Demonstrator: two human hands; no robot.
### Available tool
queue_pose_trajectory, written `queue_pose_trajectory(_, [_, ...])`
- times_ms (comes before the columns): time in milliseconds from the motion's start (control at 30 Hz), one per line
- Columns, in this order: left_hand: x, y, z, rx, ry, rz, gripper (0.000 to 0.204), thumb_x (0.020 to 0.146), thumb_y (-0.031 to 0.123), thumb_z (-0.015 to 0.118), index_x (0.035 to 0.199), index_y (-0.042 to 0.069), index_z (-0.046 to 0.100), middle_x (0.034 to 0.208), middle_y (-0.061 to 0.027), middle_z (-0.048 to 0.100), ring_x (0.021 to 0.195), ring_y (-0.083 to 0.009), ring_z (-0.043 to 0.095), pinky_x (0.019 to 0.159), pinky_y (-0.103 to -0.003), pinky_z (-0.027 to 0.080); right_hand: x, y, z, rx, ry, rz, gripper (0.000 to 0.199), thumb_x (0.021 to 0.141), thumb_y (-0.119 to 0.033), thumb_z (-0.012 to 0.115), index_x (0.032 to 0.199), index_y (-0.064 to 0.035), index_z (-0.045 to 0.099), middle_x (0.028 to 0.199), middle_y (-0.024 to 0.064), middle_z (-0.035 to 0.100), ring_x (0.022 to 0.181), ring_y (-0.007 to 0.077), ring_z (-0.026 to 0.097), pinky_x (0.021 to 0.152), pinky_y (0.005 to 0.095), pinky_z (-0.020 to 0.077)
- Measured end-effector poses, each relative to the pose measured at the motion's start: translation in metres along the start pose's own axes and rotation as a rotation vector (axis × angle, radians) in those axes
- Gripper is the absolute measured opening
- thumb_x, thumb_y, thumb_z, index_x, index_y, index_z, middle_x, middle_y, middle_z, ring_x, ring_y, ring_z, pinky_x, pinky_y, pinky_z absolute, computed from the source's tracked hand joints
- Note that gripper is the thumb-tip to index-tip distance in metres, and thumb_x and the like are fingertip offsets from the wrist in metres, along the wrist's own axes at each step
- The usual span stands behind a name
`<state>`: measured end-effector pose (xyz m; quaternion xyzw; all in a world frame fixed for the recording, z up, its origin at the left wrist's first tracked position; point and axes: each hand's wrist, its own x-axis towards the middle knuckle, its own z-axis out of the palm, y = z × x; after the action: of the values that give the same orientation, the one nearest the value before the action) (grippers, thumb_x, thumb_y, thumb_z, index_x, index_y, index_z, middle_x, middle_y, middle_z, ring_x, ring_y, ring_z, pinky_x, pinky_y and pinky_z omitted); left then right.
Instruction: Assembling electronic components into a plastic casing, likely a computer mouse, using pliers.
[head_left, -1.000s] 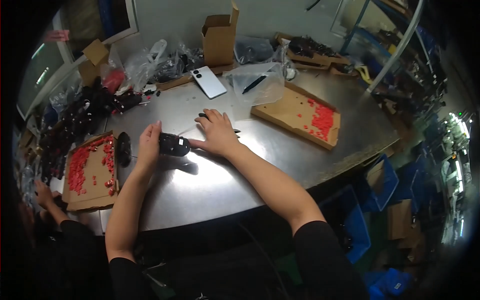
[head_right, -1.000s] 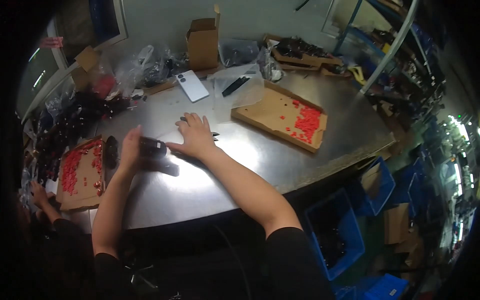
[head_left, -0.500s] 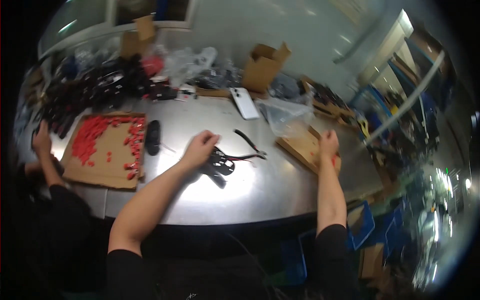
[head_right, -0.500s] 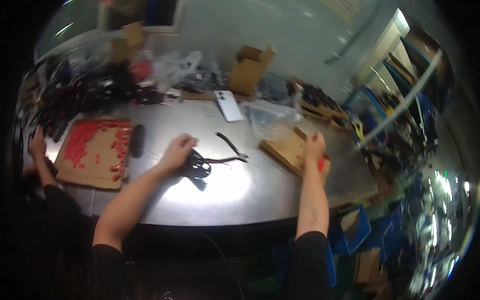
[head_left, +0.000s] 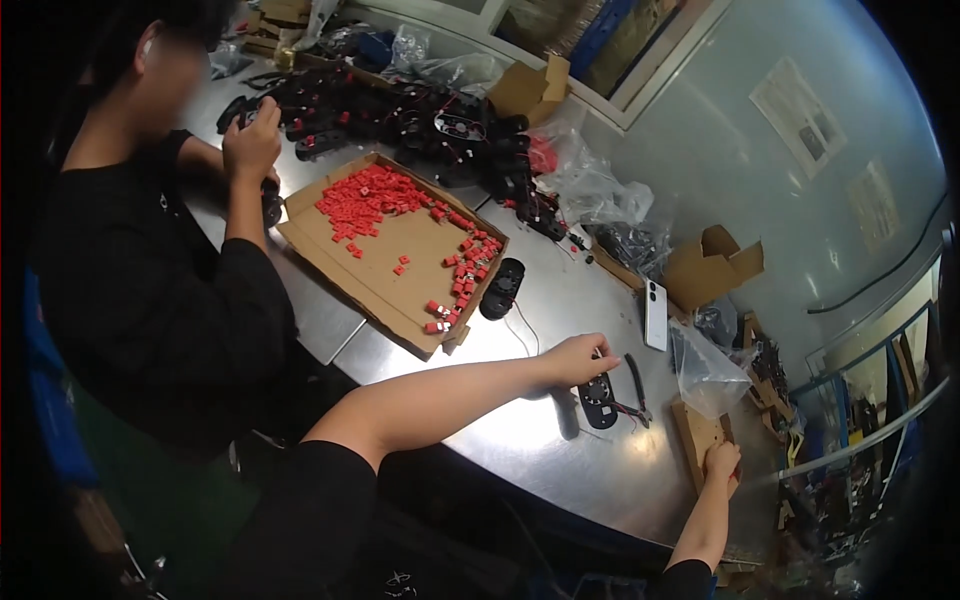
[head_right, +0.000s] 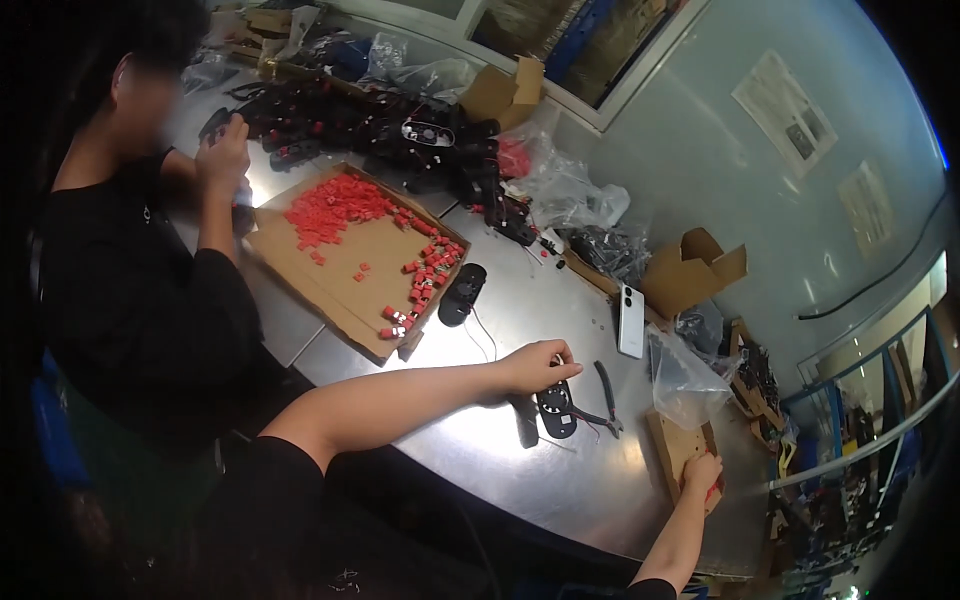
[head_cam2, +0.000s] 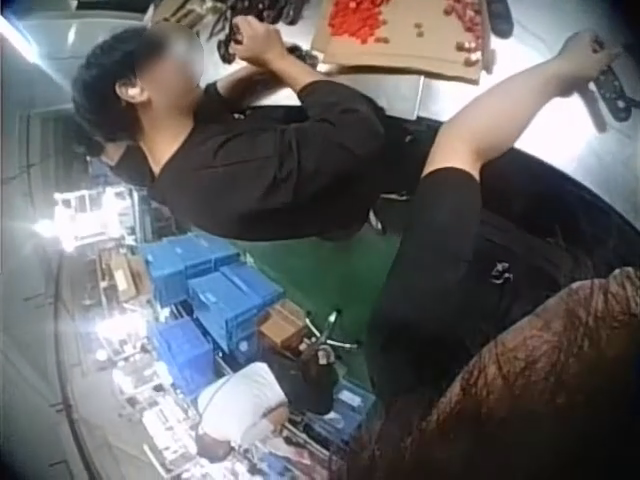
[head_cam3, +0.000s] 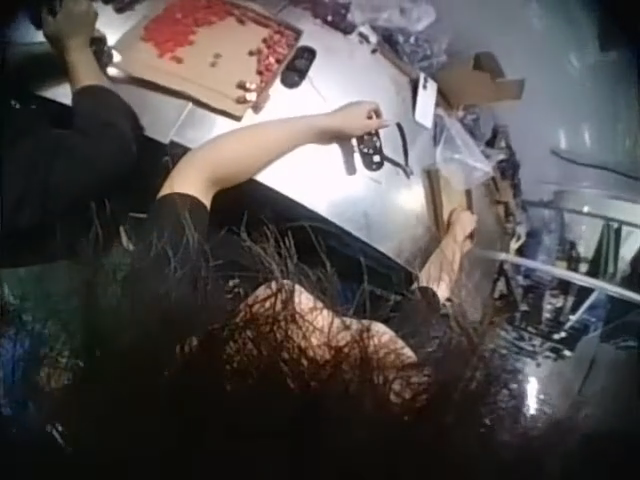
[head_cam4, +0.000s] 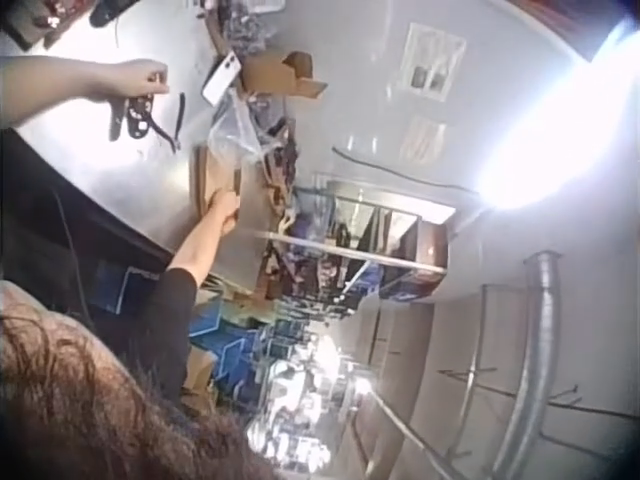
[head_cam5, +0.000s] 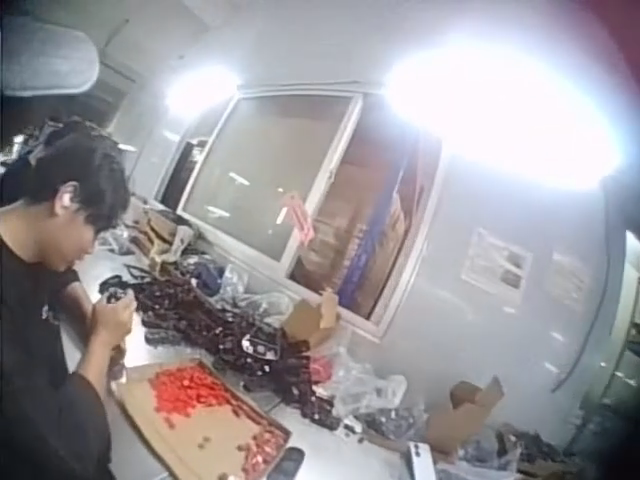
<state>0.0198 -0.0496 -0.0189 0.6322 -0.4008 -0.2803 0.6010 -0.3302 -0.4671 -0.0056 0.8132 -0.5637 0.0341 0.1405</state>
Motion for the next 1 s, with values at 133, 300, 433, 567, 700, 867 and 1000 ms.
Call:
queue_pose_trajectory(133, [0.007, -0.003, 0.006, -0.009, 0.002, 0.030, 0.043, 0.099, 0.044, 0.071, 0.112, 0.004, 0.066, 0.099, -0.0143, 0.073, 0.088, -0.0219, 0.070, 0.081, -0.035, 0.055, 0.003, 0.025, -0.006, 0.051, 0.118, -0.068, 0.034, 0.097, -0.021, 0.060, 0.112, 0.0073, 0.073, 0.114, 0.0308, 0.071, 0.114, 0.0446, 0.067, 0.097, 0.0495, 0.0542])
queue_pose_trajectory(300, [0.000, 0.009, 0.004, -0.066, -0.038, -0.031, 0.044, 0.100, 0.043, 0.070, 0.112, 0.001, 0.066, 0.096, -0.0126, 0.072, 0.087, -0.0200, 0.068, 0.080, -0.034, 0.055, 0.007, 0.025, -0.031, 0.227, 0.145, -0.004, 0.024, 0.091, -0.018, 0.072, 0.105, 0.0016, 0.074, 0.106, 0.0245, 0.074, 0.104, 0.0431, 0.070, 0.089, 0.0490, 0.0547])
queue_pose_trajectory(433, [0.007, -0.006, 0.003, -0.206, 0.060, -0.025, 0.045, 0.100, 0.047, 0.070, 0.101, 0.002, 0.069, 0.082, -0.0073, 0.067, 0.063, -0.0149, 0.060, 0.054, -0.032, 0.049, -0.025, -0.057, -0.089, 0.922, 0.511, -0.334, 0.020, 0.097, -0.017, 0.073, 0.099, 0.0019, 0.068, 0.098, 0.0140, 0.072, 0.090, 0.0240, 0.071, 0.084, 0.0369, 0.0548])
queue_pose_trajectory(567, [-0.017, 0.030, -0.019, -0.284, 0.031, -0.165, 0.046, 0.100, 0.052, 0.067, 0.100, 0.006, 0.069, 0.076, -0.0010, 0.059, 0.067, -0.0108, 0.055, 0.057, -0.028, 0.045, -0.105, -0.171, -0.136, 1.666, 0.123, -0.479, 0.013, 0.101, -0.008, 0.068, 0.113, -0.0019, 0.068, 0.110, 0.0071, 0.071, 0.101, 0.0151, 0.067, 0.094, 0.0298, 0.0531])
queue_pose_trajectory(700, [-0.012, 0.024, -0.032, -0.408, 0.089, -0.163, 0.034, 0.100, 0.040, 0.073, 0.107, 0.008, 0.067, 0.090, -0.0022, 0.066, 0.074, -0.0103, 0.060, 0.060, -0.025, 0.050, -0.145, -0.239, -0.122, 2.282, -0.220, -0.520, 0.019, 0.101, -0.004, 0.067, 0.120, -0.0019, 0.067, 0.115, 0.0092, 0.071, 0.107, 0.0176, 0.068, 0.100, 0.0329, 0.0549])
queue_pose_trajectory(867, [-0.012, 0.034, -0.020, -0.526, 0.067, -0.238, 0.038, 0.097, 0.024, 0.078, 0.120, 0.007, 0.053, 0.104, -0.0081, 0.069, 0.077, -0.0176, 0.071, 0.069, -0.028, 0.063, -0.156, -0.231, -0.090, 2.366, -0.692, -0.320, 0.027, 0.097, -0.003, 0.070, 0.123, -0.0037, 0.065, 0.114, 0.0087, 0.071, 0.109, 0.0204, 0.069, 0.100, 0.0352, 0.0561])
queue_pose_trajectory(1000, [-0.019, 0.023, -0.010, -0.561, -0.028, -0.233, 0.042, 0.097, 0.017, 0.074, 0.131, 0.014, 0.050, 0.117, -0.0125, 0.065, 0.094, -0.0195, 0.069, 0.078, -0.034, 0.062, -0.163, -0.245, -0.095, 2.432, -0.872, -0.253, 0.024, 0.096, -0.003, 0.070, 0.119, -0.0038, 0.065, 0.114, 0.0083, 0.070, 0.107, 0.0180, 0.068, 0.100, 0.0324, 0.0565])
